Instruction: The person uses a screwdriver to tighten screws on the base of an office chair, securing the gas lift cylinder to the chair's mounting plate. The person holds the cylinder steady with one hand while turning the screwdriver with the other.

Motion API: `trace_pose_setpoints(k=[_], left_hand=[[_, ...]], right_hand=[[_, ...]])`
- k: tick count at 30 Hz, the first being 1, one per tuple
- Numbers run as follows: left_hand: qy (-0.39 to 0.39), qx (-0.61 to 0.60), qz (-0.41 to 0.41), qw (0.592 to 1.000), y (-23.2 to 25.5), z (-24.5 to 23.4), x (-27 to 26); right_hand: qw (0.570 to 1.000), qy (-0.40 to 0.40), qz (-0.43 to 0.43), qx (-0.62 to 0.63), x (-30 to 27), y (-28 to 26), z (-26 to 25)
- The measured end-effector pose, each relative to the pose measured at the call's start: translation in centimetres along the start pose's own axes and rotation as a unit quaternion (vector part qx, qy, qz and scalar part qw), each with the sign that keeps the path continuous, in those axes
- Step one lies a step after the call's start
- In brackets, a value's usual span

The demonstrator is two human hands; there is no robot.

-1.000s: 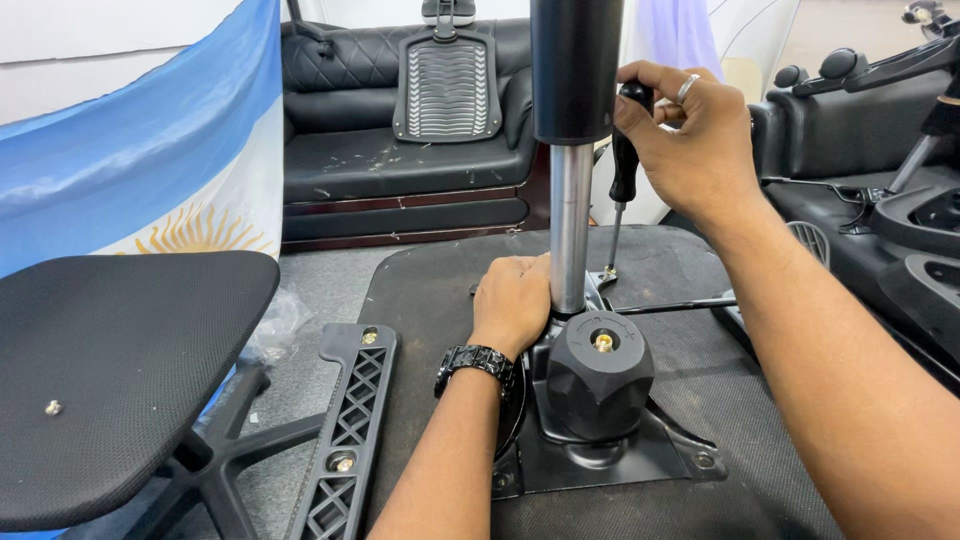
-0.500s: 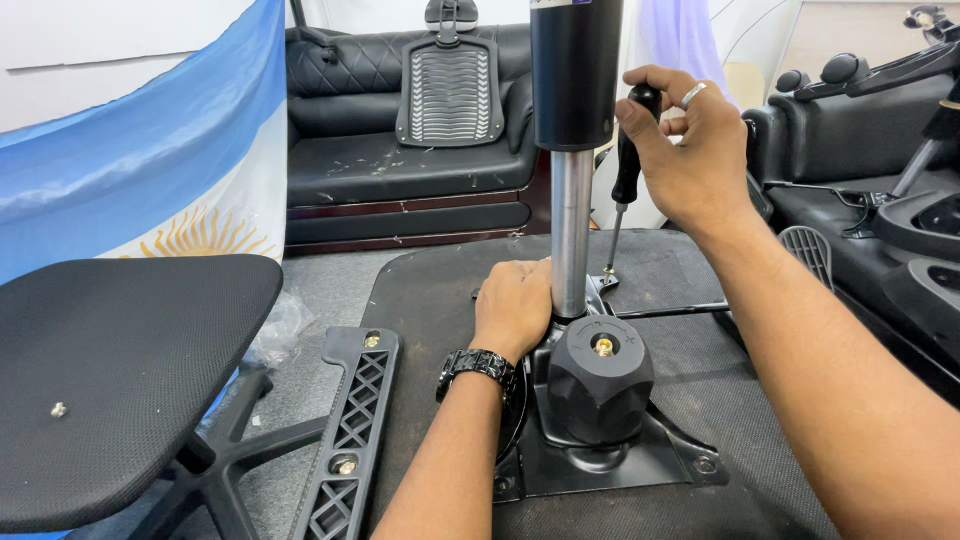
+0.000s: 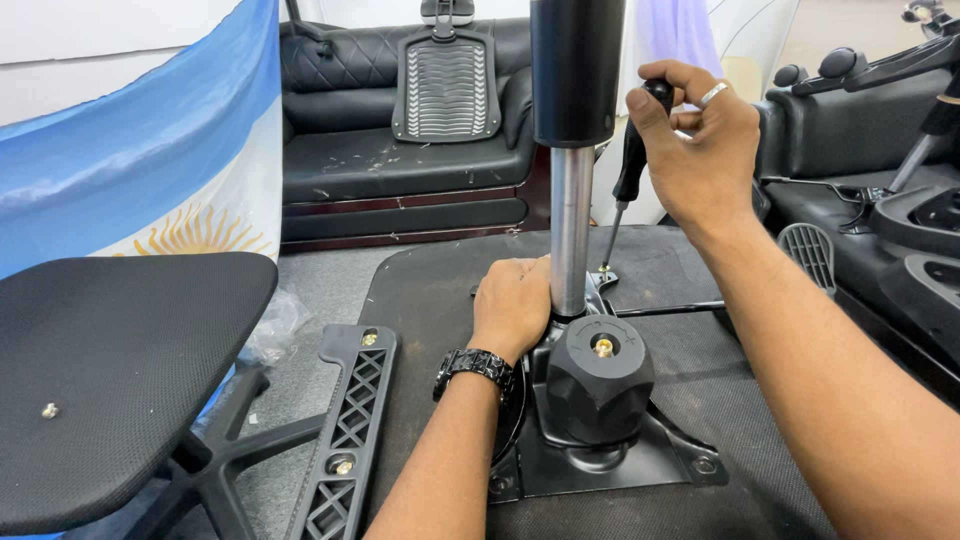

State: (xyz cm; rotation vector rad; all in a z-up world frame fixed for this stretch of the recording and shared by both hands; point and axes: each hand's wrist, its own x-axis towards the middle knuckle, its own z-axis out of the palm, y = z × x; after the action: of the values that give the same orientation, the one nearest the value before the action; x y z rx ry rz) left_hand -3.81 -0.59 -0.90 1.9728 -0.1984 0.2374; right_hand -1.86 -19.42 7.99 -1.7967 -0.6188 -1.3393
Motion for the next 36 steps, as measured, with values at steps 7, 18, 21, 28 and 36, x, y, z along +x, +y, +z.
trace_pose_setpoints(k=[7,18,21,28,36], left_hand=[[0.0,-0.002,-0.005,1.0,0.2,0.0,-0.1],[0.001,0.0,0.004,1.0,-0.1,0.1,0.0],[-0.003,-0.002,-0.007,1.0,-0.2,0.1,0.0],[0.001,0.001,0.008,1.0,0.1,-0.1,-0.1],[-0.002,0.002,-0.001,1.0,0.4,-0.2,-0.3]], right_hand=[[0.992,-0.007,0.111,0.066,0.0,-0.2,0.1],[0.992,0.014,0.119,0.048,0.1,0.0,0.1],[0.987,-0.002,0.122,0.103,0.0,-0.3,0.2],[0.995,-0.014,0.087,0.054,0.0,-0.6,0.3],[0.983,-0.041,0.14,0.11,0.2,0.9,-0.3]])
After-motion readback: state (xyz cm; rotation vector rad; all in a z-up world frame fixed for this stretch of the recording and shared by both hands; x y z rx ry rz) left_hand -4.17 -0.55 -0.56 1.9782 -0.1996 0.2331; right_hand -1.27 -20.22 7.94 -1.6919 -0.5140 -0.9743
